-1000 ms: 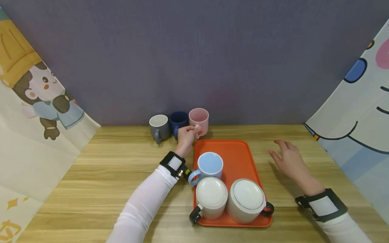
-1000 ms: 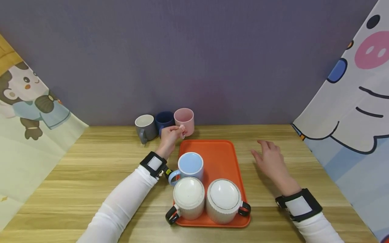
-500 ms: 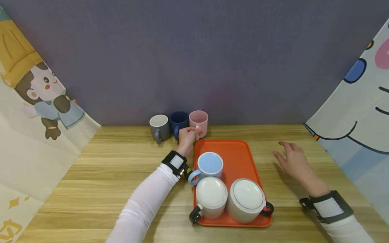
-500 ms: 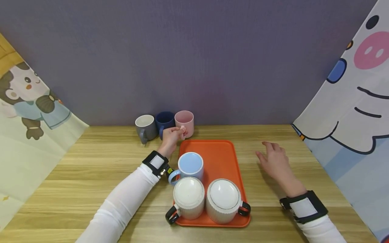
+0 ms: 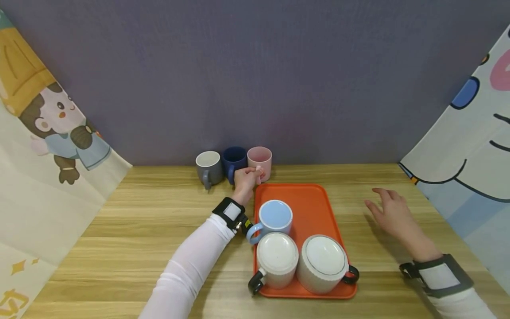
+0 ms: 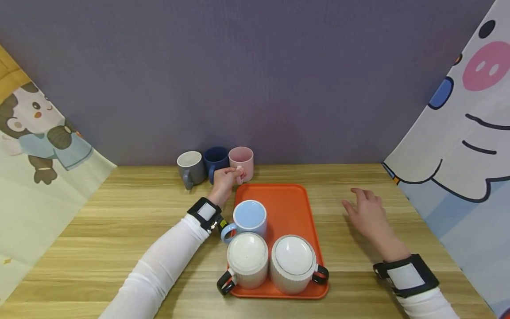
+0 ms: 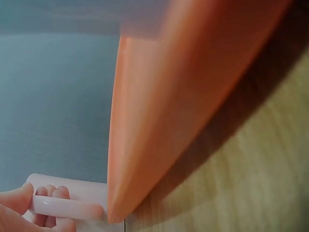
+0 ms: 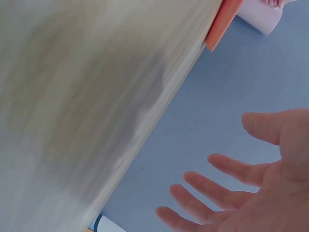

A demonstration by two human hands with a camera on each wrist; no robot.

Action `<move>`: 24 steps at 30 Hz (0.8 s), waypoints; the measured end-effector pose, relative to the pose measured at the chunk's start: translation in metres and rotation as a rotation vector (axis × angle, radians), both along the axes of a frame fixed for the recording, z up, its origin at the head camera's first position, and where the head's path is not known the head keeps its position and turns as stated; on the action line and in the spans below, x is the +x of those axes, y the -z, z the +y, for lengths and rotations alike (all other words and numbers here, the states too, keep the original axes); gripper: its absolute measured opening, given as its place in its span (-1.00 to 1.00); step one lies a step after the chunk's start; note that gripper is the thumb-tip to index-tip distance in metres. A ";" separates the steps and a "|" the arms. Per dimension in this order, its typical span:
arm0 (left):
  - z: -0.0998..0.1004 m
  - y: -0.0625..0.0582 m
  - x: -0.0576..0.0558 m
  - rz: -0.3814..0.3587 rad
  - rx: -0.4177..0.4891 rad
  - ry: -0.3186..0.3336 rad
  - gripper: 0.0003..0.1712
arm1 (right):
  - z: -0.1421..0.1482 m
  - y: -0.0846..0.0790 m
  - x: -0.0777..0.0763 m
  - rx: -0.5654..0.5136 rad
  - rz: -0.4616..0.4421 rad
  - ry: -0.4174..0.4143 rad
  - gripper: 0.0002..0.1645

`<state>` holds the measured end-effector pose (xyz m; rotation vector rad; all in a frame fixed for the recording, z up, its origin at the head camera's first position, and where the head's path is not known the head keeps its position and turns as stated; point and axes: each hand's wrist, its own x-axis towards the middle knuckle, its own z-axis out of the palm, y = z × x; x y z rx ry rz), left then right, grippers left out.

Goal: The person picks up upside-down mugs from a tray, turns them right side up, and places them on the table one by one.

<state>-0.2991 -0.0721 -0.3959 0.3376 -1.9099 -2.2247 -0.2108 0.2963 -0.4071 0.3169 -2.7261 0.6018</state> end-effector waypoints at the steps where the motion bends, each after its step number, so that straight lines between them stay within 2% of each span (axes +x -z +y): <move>1: 0.000 0.000 -0.001 -0.001 -0.003 -0.001 -0.83 | 0.001 0.000 0.000 0.000 0.001 0.000 -0.44; 9: -0.001 0.003 -0.004 0.012 -0.071 0.021 -0.85 | 0.006 0.001 0.001 -0.005 0.023 0.009 -0.47; 17: -0.006 0.005 0.000 0.032 -0.161 0.058 -0.74 | 0.006 0.003 0.001 -0.008 0.018 0.009 -0.47; 24: -0.012 0.002 0.002 0.034 -0.246 0.121 -0.63 | 0.007 0.004 0.000 -0.009 0.044 0.000 -0.48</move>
